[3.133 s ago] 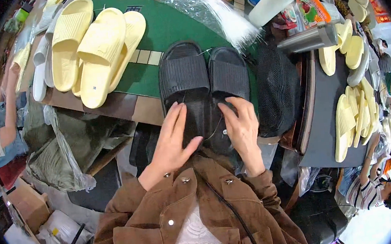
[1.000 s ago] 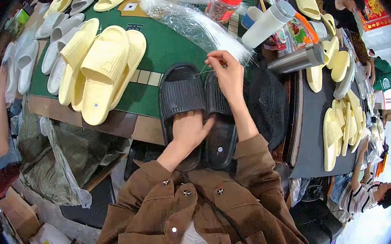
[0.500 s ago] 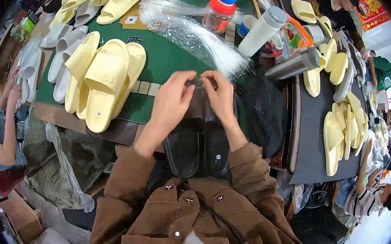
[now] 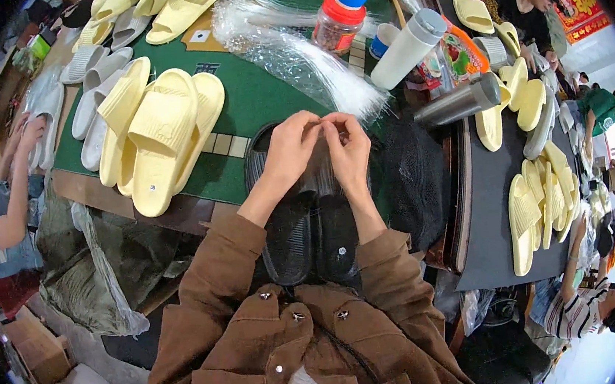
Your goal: The recorder is inspecting and cleaning pairs of sandals at a manufacturing or processing station.
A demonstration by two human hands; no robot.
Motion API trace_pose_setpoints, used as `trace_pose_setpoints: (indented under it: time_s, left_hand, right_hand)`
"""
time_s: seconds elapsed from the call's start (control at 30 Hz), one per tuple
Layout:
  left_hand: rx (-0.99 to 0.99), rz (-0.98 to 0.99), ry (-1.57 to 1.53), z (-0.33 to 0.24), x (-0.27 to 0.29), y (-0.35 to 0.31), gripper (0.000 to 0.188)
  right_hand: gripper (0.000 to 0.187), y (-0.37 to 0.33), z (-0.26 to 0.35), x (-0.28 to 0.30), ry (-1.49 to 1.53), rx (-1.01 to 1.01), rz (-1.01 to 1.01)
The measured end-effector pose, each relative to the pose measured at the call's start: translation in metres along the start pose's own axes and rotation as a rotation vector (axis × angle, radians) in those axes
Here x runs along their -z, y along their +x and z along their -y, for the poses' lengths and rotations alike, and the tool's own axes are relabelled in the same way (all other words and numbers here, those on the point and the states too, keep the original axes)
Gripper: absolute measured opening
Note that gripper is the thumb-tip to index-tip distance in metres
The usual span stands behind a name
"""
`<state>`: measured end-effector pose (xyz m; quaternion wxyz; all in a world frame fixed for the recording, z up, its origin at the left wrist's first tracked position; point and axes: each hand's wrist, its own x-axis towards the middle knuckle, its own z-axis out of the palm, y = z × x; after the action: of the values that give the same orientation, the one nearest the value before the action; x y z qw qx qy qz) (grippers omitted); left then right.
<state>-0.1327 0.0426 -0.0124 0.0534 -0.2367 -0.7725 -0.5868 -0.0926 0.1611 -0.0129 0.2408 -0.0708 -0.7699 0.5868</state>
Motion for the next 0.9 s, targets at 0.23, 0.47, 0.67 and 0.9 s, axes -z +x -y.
trace_pose_setpoints:
  time_s: [0.23,0.47,0.67,0.9]
  left_hand:
    - [-0.042,-0.087,-0.004,-0.001,0.000,0.000,0.005]
    - [-0.086,-0.068,0.020,0.004,-0.001,-0.001,0.006]
    - [-0.046,-0.053,0.032,0.005,-0.004,-0.003,0.005]
    - [-0.067,-0.088,0.001,0.001,-0.003,-0.002,0.005]
  right_hand:
    - [0.010,0.002,-0.010,0.003,0.206,-0.049,-0.055]
    - [0.009,0.002,-0.007,0.004,0.240,-0.088,-0.031]
    - [0.009,0.003,-0.013,0.002,0.214,-0.102,0.067]
    - [0.011,0.004,-0.012,0.002,0.210,-0.119,0.083]
